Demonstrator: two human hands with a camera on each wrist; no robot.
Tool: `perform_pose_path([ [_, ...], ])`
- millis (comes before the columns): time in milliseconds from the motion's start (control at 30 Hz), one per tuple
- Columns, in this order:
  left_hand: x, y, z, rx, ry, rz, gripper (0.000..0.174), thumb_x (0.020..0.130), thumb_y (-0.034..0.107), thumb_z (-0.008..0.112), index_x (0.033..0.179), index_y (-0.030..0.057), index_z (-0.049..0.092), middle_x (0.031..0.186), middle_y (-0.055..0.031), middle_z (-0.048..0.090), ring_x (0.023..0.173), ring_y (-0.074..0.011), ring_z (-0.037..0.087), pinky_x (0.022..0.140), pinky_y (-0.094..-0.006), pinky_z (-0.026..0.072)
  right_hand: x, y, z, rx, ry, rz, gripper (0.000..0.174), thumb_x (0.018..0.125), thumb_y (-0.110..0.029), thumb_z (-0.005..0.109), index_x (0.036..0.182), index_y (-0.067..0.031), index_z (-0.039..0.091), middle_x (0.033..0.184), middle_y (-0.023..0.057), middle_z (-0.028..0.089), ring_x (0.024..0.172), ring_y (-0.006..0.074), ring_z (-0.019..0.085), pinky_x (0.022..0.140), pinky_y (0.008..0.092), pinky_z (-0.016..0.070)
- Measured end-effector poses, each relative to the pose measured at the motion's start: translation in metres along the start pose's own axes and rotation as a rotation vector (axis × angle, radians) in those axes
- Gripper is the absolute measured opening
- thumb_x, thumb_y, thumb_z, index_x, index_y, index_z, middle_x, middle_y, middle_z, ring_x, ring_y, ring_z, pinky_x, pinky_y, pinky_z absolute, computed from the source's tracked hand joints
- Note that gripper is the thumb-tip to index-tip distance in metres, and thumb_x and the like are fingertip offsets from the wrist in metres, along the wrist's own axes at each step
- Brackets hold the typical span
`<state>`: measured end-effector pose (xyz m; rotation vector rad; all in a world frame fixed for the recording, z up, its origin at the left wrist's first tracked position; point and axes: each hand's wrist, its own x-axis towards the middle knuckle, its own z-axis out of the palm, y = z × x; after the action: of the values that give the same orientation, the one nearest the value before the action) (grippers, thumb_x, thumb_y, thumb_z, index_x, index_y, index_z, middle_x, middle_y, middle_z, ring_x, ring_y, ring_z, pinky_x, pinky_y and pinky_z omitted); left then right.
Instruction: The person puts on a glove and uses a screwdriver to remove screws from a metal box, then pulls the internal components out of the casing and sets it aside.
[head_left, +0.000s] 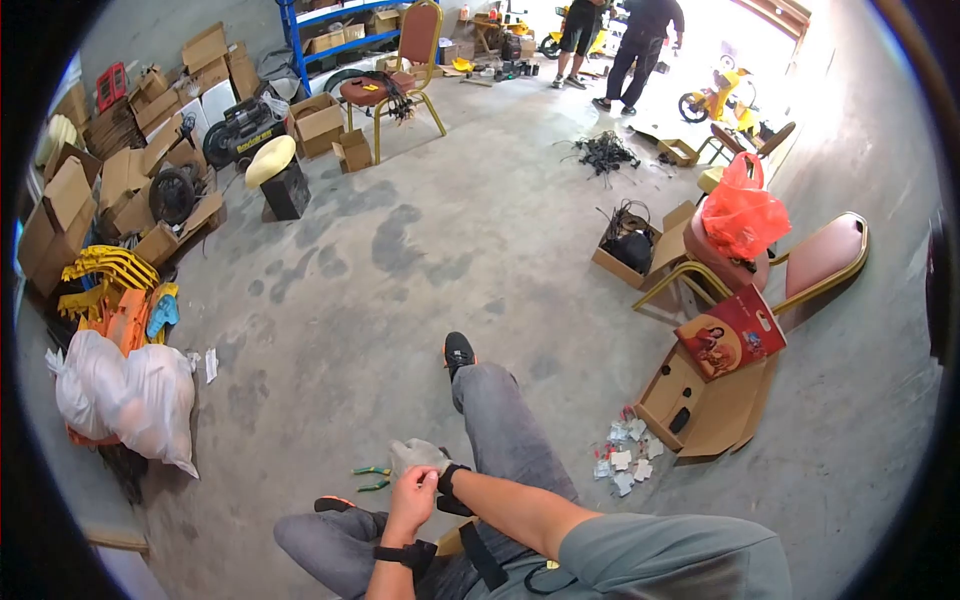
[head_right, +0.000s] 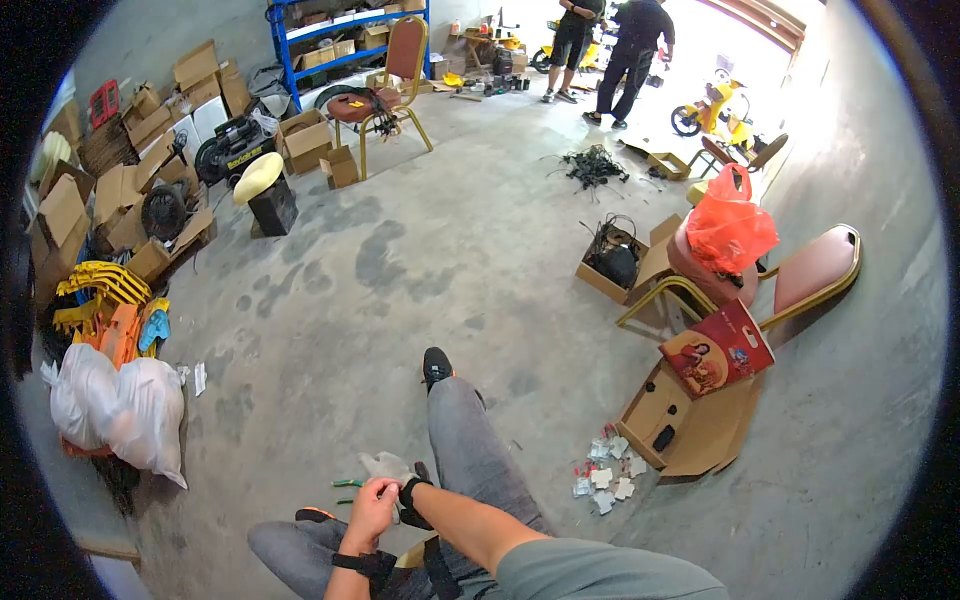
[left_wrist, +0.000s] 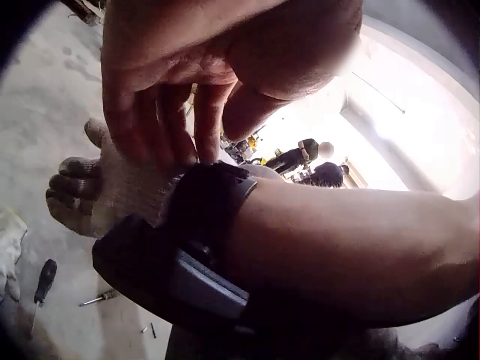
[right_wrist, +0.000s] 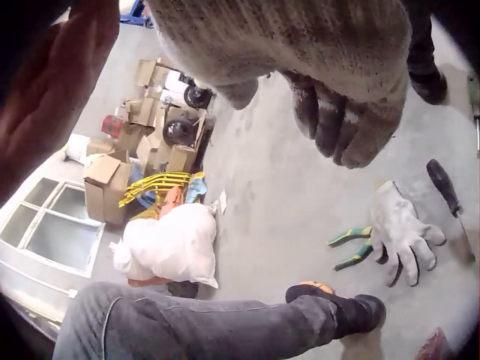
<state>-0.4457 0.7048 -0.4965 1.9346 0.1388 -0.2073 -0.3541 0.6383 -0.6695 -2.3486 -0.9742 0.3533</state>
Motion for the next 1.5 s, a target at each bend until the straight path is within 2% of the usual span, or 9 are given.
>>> perform_pose_path([
  [133,0.000,-0.026,-0.011,-0.300,0.106,-0.224,0.020,0.102,0.013,0.052,0.106,0.0006,0.067,0.098,-0.0064,0.069,0.085,-0.0147,0.065,0.076,-0.0292,0.0518,0.007,-0.017,-0.004,0.732,0.004,0.540,0.021,0.093,-0.021,0.055,0.100,-0.0039,0.065,0.092,0.0152,0.071,0.087,0.0318,0.069,0.072,0.0434,0.0531],
  [267,0.002,-0.036,-0.046,-0.376,0.254,-0.273,0.019,0.104,0.016,0.051,0.106,0.0024,0.065,0.090,-0.0038,0.066,0.081,-0.0135,0.063,0.074,-0.0281,0.0517,-0.010,-0.051,-0.029,0.571,0.242,0.431,0.027,0.093,-0.019,0.051,0.105,-0.0021,0.069,0.093,0.0173,0.072,0.086,0.0313,0.071,0.077,0.0405,0.0549],
  [567,-0.030,-0.035,-0.153,-0.113,0.632,-0.240,0.016,0.101,0.013,0.052,0.102,0.0002,0.062,0.089,-0.0058,0.065,0.078,-0.0142,0.061,0.072,-0.0305,0.0520,-0.021,-0.056,-0.049,1.095,-0.153,0.690,0.032,0.098,-0.024,0.047,0.110,-0.0017,0.066,0.090,0.0188,0.072,0.073,0.0315,0.072,0.068,0.0381,0.0575],
  [667,-0.041,-0.037,-0.164,0.213,0.711,-0.152,0.014,0.099,0.010,0.052,0.099,-0.0008,0.061,0.085,-0.0067,0.063,0.076,-0.0161,0.060,0.071,-0.0330,0.0506,-0.020,-0.057,-0.059,0.509,-0.152,0.459,0.033,0.097,-0.028,0.050,0.109,-0.0026,0.067,0.093,0.0198,0.072,0.077,0.0342,0.072,0.071,0.0400,0.0574],
  [933,-0.028,-0.026,-0.155,0.806,0.449,0.095,0.013,0.090,0.006,0.059,0.100,-0.0010,0.063,0.093,-0.0202,0.062,0.089,-0.0415,0.059,0.077,-0.0476,0.0487,-0.023,-0.049,-0.052,0.496,-0.334,0.509,0.029,0.094,-0.023,0.047,0.103,-0.0037,0.066,0.102,0.0197,0.071,0.097,0.0337,0.069,0.085,0.0480,0.0548],
  [1033,-0.011,-0.035,-0.149,-0.463,0.384,-0.252,0.016,0.099,0.018,0.061,0.092,0.0036,0.063,0.078,-0.0025,0.061,0.069,-0.0129,0.058,0.063,-0.0318,0.0481,-0.029,-0.013,-0.007,0.182,-0.316,0.287,0.025,0.087,-0.027,0.058,0.100,-0.0105,0.072,0.102,0.0149,0.072,0.095,0.0314,0.069,0.084,0.0443,0.0543],
  [1100,-0.005,-0.051,-0.157,-1.248,0.355,-0.203,0.017,0.100,0.017,0.056,0.091,0.0046,0.063,0.080,-0.0037,0.062,0.075,-0.0156,0.058,0.072,-0.0325,0.0491,-0.043,0.003,-0.007,-0.299,0.040,-0.215,0.027,0.083,-0.033,0.066,0.094,-0.0115,0.077,0.094,0.0107,0.073,0.085,0.0308,0.070,0.076,0.0451,0.0551],
  [1167,-0.002,-0.051,-0.161,-1.239,0.384,-0.217,0.014,0.100,0.015,0.057,0.101,0.0028,0.064,0.086,-0.0052,0.064,0.080,-0.0166,0.061,0.076,-0.0339,0.0501,-0.032,-0.009,-0.036,0.458,-0.235,0.533,0.030,0.090,-0.025,0.061,0.103,-0.0007,0.072,0.079,0.0126,0.071,0.069,0.0232,0.069,0.064,0.0371,0.0549],
  [1500,-0.006,-0.072,-0.171,-1.106,0.656,-0.358,0.017,0.098,0.014,0.057,0.108,0.0000,0.062,0.089,-0.0045,0.064,0.078,-0.0141,0.062,0.074,-0.0306,0.0508,-0.023,0.052,0.040,0.382,-0.268,0.611,0.026,0.091,-0.017,0.058,0.103,0.0036,0.068,0.076,0.0143,0.069,0.064,0.0235,0.069,0.059,0.0359,0.0551],
])
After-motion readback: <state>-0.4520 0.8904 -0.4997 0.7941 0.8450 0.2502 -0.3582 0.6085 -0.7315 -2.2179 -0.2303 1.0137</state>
